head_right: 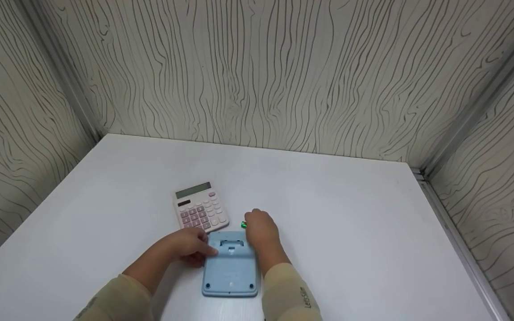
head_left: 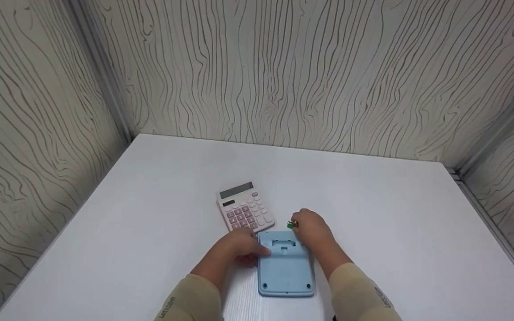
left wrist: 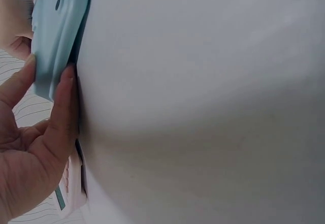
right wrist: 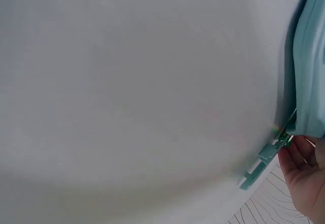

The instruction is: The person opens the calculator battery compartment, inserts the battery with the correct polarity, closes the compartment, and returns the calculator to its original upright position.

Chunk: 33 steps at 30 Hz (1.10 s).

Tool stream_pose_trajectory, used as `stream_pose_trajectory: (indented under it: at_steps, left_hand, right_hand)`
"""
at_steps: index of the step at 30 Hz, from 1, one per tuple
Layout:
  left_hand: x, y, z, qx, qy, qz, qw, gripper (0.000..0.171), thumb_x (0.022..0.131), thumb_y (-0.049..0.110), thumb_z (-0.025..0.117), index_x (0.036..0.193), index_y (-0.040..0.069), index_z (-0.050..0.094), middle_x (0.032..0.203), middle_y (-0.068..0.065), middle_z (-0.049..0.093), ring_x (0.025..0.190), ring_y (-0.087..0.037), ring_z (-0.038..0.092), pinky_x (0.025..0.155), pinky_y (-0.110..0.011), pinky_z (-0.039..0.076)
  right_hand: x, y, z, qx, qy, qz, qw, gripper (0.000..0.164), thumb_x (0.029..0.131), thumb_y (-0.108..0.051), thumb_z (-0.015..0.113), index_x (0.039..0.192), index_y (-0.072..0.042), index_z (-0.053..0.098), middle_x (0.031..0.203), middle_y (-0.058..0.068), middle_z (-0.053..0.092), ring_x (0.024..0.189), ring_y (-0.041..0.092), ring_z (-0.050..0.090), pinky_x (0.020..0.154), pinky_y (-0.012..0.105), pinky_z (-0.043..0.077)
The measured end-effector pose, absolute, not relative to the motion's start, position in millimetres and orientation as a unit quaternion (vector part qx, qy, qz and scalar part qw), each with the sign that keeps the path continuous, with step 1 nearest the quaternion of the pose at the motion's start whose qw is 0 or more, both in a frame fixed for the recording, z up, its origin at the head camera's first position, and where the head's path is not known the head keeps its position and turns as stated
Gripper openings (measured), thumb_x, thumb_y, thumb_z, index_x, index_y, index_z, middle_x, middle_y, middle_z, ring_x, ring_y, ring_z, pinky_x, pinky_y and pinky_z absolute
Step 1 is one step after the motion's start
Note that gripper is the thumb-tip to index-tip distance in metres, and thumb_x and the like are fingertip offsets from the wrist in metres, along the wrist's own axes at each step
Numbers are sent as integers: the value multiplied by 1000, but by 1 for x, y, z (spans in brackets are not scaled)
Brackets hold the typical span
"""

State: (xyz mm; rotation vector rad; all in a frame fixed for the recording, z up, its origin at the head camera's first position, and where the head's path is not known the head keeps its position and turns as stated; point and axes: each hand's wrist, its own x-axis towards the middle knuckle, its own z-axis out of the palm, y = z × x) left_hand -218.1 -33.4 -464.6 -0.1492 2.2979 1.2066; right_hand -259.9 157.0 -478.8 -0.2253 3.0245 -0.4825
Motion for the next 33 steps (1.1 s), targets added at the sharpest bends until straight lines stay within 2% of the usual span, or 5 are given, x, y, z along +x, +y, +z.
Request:
stream_pose_trajectory:
  at_steps: [8, 19, 25, 33]
  left_hand:
    - [-219, -32, -464, -60, 850, 448, 270, 30, 70, 27, 77, 86, 8, 61, 73, -8, 63, 62, -21, 61, 57, -32, 51]
    - [-220, -33, -466, -50, 852, 447, 269, 25, 72, 25, 77, 81, 7, 62, 68, -8, 65, 59, -20, 62, 56, -30, 51]
    - [-220, -34, -466, -53, 850, 447, 272, 25, 72, 25, 77, 83, 8, 62, 71, -8, 64, 61, -20, 62, 56, -30, 51]
    - [-220, -34, -465, -57, 850, 447, 273, 26, 71, 26, 77, 83, 8, 62, 72, -8, 64, 62, -21, 62, 57, -31, 51]
  right_hand:
    - [-260, 160, -477, -71, 984, -157, 42, 10, 84, -7, 62, 90, -12, 67, 79, -1, 53, 74, 15, 52, 76, 35, 49]
    - [-255, 164, -470, -67, 978, -195, 35, 30, 84, -9, 62, 113, -14, 64, 100, 4, 59, 97, 21, 56, 90, 42, 45]
    - [-253, 166, -464, -74, 972, -220, 41, 29, 84, -8, 63, 112, -15, 64, 90, 2, 58, 82, 17, 53, 81, 37, 49]
    - [-249, 166, -457, -69, 958, -274, 51, 23, 84, -9, 62, 105, -16, 62, 88, 0, 58, 80, 16, 53, 74, 34, 50]
